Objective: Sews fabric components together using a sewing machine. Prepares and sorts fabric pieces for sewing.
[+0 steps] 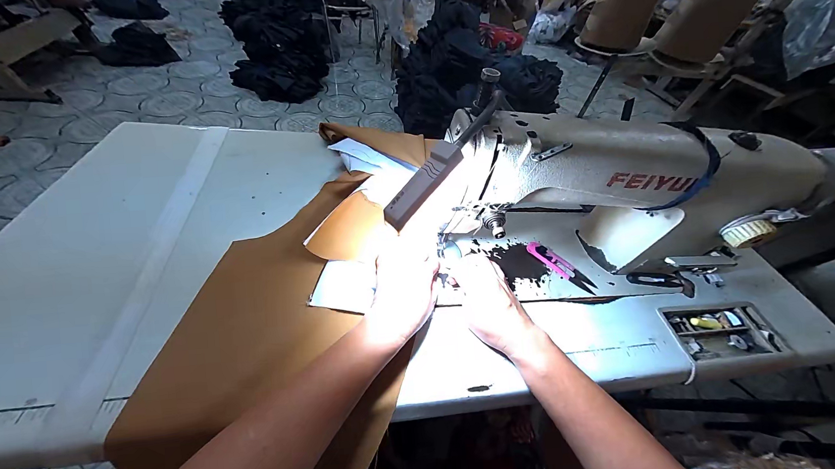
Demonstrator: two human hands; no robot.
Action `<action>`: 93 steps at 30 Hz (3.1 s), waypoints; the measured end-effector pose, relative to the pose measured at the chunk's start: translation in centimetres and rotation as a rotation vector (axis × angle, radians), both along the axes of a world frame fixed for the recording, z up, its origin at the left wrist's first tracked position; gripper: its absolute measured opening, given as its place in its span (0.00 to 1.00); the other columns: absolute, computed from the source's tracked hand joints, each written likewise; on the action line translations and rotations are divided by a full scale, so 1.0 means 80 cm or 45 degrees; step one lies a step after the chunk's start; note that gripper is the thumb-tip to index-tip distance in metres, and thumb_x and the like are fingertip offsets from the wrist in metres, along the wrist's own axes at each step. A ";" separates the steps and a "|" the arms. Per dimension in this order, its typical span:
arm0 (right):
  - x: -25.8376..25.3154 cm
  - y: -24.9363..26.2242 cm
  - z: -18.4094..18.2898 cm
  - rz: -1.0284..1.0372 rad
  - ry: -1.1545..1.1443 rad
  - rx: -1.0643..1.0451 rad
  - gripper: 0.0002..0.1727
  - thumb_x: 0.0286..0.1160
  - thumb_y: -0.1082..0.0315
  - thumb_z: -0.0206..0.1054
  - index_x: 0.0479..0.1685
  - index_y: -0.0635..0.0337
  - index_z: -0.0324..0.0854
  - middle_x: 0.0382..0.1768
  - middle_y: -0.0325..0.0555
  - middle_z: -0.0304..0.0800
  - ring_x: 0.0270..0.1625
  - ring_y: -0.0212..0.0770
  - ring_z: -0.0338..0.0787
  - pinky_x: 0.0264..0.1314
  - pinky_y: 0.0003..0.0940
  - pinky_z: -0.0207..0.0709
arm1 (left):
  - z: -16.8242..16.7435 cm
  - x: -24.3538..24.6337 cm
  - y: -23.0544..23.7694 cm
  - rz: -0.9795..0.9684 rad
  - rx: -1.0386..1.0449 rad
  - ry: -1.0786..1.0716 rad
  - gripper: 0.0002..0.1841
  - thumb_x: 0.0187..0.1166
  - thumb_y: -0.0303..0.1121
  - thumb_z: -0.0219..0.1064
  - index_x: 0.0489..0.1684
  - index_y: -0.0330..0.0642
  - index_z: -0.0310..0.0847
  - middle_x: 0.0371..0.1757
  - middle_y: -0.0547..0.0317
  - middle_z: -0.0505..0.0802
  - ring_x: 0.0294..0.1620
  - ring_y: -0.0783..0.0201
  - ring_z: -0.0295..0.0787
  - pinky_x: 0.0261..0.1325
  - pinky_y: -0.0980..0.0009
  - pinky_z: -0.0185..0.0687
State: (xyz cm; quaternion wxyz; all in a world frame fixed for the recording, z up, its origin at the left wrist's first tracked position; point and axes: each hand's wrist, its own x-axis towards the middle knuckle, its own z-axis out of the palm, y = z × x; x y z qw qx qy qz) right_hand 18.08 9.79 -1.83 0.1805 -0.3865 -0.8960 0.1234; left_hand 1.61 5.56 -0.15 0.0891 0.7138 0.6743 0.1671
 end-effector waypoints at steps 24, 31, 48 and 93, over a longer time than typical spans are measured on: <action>-0.001 -0.004 0.000 -0.041 0.110 0.046 0.18 0.79 0.71 0.57 0.60 0.65 0.88 0.59 0.58 0.91 0.70 0.55 0.86 0.80 0.48 0.73 | 0.107 -0.063 -0.121 0.302 -0.724 0.284 0.24 0.90 0.45 0.57 0.54 0.27 0.83 0.55 0.31 0.89 0.61 0.34 0.87 0.58 0.41 0.81; -0.004 0.001 -0.003 -0.059 0.099 -0.007 0.18 0.80 0.68 0.57 0.62 0.61 0.88 0.60 0.55 0.90 0.70 0.52 0.86 0.79 0.48 0.74 | 0.129 -0.147 -0.055 0.670 -0.582 0.021 0.16 0.79 0.26 0.67 0.60 0.25 0.83 0.67 0.31 0.85 0.71 0.38 0.81 0.71 0.42 0.75; 0.006 0.003 -0.019 0.037 0.254 0.047 0.18 0.73 0.72 0.60 0.58 0.60 0.89 0.58 0.57 0.91 0.67 0.59 0.87 0.76 0.57 0.75 | 0.127 -0.147 0.057 0.115 -0.278 0.051 0.16 0.88 0.28 0.56 0.66 0.35 0.85 0.63 0.37 0.90 0.68 0.42 0.86 0.74 0.43 0.75; 0.306 -0.294 -0.187 -1.126 -0.481 -1.654 0.31 0.88 0.50 0.58 0.65 0.77 0.80 0.72 0.73 0.79 0.78 0.66 0.78 0.78 0.67 0.66 | -0.007 0.032 -0.147 -0.407 -0.022 -0.574 0.19 0.90 0.43 0.53 0.54 0.33 0.80 0.32 0.67 0.83 0.29 0.87 0.78 0.36 0.85 0.76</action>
